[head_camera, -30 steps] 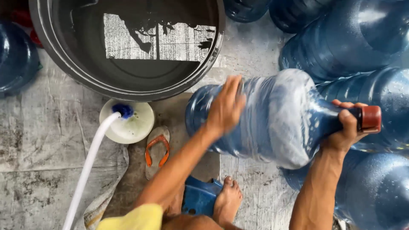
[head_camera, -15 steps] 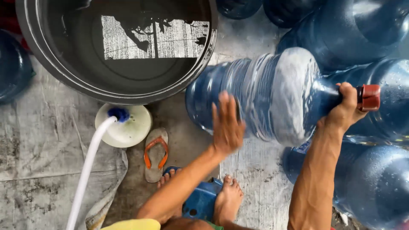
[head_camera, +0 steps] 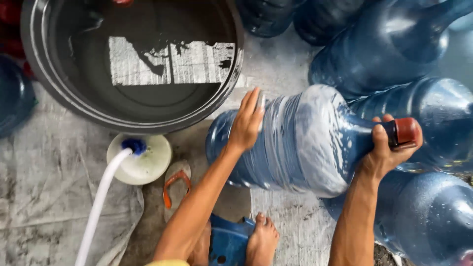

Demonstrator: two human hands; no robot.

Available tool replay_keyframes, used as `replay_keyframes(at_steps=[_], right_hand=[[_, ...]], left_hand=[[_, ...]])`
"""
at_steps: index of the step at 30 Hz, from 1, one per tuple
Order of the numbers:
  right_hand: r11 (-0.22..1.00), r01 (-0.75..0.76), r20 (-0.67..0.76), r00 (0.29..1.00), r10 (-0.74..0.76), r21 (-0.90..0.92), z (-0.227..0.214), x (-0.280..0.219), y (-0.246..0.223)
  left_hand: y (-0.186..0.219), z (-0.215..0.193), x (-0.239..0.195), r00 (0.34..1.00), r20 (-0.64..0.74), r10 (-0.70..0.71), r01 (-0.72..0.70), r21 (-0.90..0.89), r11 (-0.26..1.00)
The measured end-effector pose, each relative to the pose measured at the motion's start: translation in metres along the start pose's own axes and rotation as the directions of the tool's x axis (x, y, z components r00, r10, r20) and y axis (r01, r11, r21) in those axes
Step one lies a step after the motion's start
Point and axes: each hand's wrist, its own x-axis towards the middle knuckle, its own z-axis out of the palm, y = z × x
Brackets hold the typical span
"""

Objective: Cleaning the exterior of a large water jug with soap and water before filling it using a hose.

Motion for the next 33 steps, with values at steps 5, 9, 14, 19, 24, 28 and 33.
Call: replay_keyframes(at_steps=[5, 9, 14, 19, 24, 28, 33], right_hand=[[0.931, -0.295, -0.190, 0.948, 0.257, -0.215, 0.001, -0.009, -0.035], [0.967, -0.166, 0.135, 0.981, 0.141, 0.195, -0.015, -0.020, -0.017], [0.975, -0.203, -0.085, 0.974, 0.210, 0.088, -0.010, -0.011, -0.023], [0.959, -0.284, -0.297, 0.916, 0.268, -0.009, -0.004, -0.005, -0.023], [0.939, -0.321, -0.197, 0.936, 0.293, -0.128, -0.006, -0.010, -0.033], [0.957, -0.288, -0.013, 0.958, 0.288, 0.034, -0.010, -0.019, -0.036], [0.972, -0.203, 0.036, 0.977, 0.208, -0.121, -0.003, -0.009, -0.035]], left_hand=[[0.008, 0.009, -0.060, 0.996, -0.035, 0.087, -0.089, -0.064, 0.994], [-0.056, 0.002, -0.015, 0.993, -0.116, 0.022, -0.046, -0.208, 0.977], [0.014, 0.022, -0.082, 0.919, -0.119, 0.376, -0.358, 0.149, 0.922], [-0.017, 0.027, -0.084, 0.938, -0.146, 0.314, -0.304, 0.085, 0.949], [-0.008, -0.005, -0.053, 0.997, -0.048, -0.063, 0.057, -0.111, 0.992], [-0.012, -0.001, -0.005, 0.993, 0.096, -0.066, 0.063, 0.029, 0.998], [0.040, -0.005, -0.024, 0.961, 0.155, -0.227, 0.226, 0.025, 0.974]])
